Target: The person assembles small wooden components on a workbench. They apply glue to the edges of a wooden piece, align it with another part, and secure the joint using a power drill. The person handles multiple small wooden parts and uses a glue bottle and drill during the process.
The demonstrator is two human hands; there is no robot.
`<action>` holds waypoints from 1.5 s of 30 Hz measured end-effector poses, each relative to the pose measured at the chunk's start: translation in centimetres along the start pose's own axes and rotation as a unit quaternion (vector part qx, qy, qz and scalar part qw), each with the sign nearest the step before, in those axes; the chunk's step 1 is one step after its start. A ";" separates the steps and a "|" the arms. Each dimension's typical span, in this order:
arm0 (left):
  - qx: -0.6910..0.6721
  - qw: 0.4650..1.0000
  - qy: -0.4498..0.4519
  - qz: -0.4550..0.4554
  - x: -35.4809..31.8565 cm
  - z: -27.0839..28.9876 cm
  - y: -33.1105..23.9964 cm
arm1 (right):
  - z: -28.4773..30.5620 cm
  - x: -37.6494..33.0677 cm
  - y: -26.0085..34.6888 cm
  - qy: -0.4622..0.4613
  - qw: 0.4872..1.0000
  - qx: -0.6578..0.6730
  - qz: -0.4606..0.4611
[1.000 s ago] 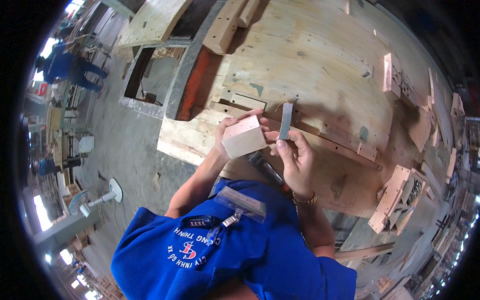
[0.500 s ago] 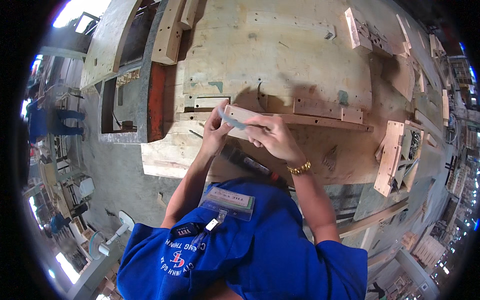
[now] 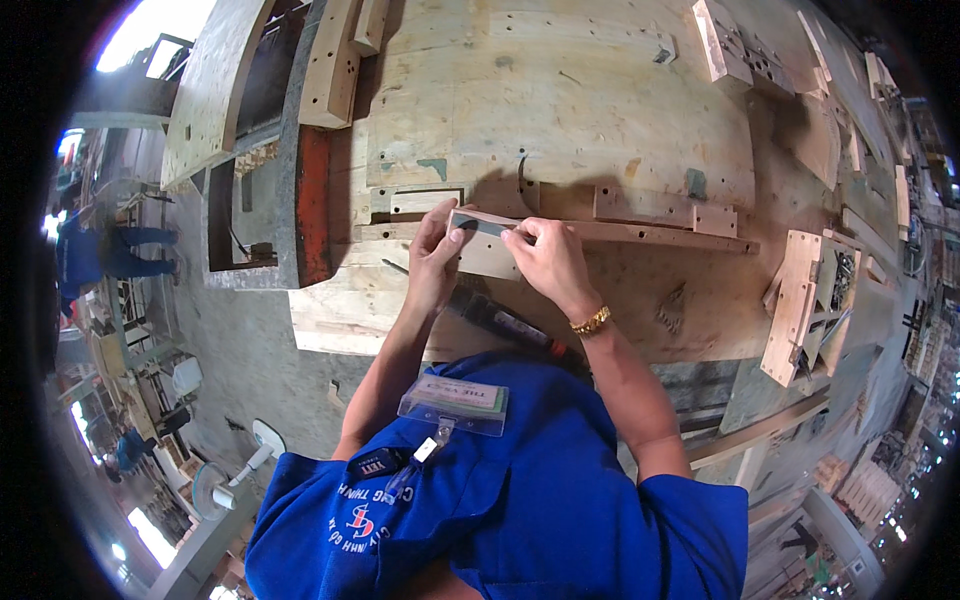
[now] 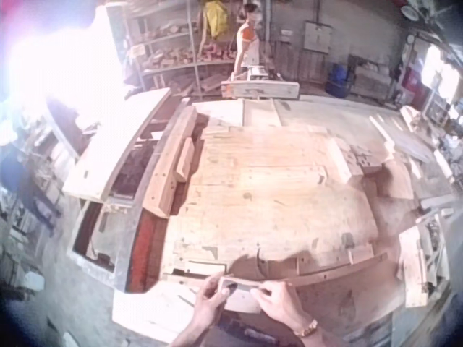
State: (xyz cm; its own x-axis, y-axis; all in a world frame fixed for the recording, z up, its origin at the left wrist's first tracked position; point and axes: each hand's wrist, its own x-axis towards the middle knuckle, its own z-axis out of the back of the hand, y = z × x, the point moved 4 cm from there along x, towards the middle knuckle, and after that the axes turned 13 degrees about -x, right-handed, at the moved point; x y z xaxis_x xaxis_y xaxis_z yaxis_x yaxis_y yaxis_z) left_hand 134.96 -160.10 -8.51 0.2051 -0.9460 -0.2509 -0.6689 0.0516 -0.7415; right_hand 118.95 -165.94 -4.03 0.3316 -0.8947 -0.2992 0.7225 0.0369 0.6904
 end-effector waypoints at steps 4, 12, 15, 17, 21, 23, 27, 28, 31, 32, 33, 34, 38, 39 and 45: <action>0.008 1.000 -0.013 -0.008 0.2 0.0 -0.1 | 0.0 0.0 0.2 -0.027 0.999 -0.009 0.016; 0.029 0.995 -0.089 -0.016 0.5 -0.1 0.2 | 0.2 0.0 -0.2 -0.061 0.997 -0.018 0.033; 0.030 0.992 -0.119 -0.029 0.0 0.2 0.0 | 1.0 -1.1 -1.5 -0.116 0.991 0.066 -0.007; -0.029 0.994 -0.102 -0.035 -0.8 -0.3 -0.5 | 1.6 -2.1 -2.6 -0.131 0.983 0.126 0.004; -0.045 0.995 -0.072 -0.048 -2.1 -2.5 -2.1 | 2.2 -4.2 -1.8 -0.070 0.945 0.320 0.028; -0.033 0.996 -0.064 -0.053 -2.5 -3.5 -2.9 | 2.2 -4.7 -0.6 -0.023 0.921 0.387 0.028; 0.008 0.997 -0.033 -0.075 -3.4 -4.5 -3.7 | 2.6 -5.2 0.6 -0.032 0.953 0.298 0.044; 0.007 0.997 -0.033 -0.074 -3.5 -4.7 -3.7 | 2.6 -5.3 0.6 -0.044 0.953 0.297 0.039; 0.004 0.997 -0.031 -0.075 -3.7 -5.4 -3.7 | 2.8 -5.8 0.6 -0.084 0.953 0.290 0.023; 0.005 0.997 -0.028 -0.076 -3.8 -5.6 -3.5 | 3.1 -6.0 0.5 -0.101 0.953 0.286 0.017; 0.006 0.997 -0.023 -0.077 -3.8 -5.8 -3.4 | 2.5 -5.9 0.5 -0.109 0.937 0.330 0.040; 0.065 0.995 -0.027 -0.072 -3.8 -5.7 -2.9 | 2.6 -6.0 -0.2 -0.128 0.922 0.360 0.056; 0.066 0.996 -0.052 -0.040 -3.8 -5.0 -2.2 | 1.8 -6.1 -0.9 -0.138 0.945 0.290 0.061; 0.047 0.997 -0.055 -0.016 -3.9 -5.6 -1.7 | 1.7 -6.4 -1.7 -0.164 0.949 0.266 0.038; 0.068 0.991 0.007 0.115 -3.5 -6.1 1.8 | 2.7 -8.8 -6.9 -0.120 0.951 0.282 -0.045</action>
State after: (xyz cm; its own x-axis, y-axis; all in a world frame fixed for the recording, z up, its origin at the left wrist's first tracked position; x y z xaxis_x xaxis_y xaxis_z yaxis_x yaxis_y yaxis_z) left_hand 128.71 -158.61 -5.16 0.0490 -0.9085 -0.4149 -0.5943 0.3074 -0.7432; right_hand 109.45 -159.48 -4.38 0.0869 -0.9610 -0.2626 0.2788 -0.2296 0.9325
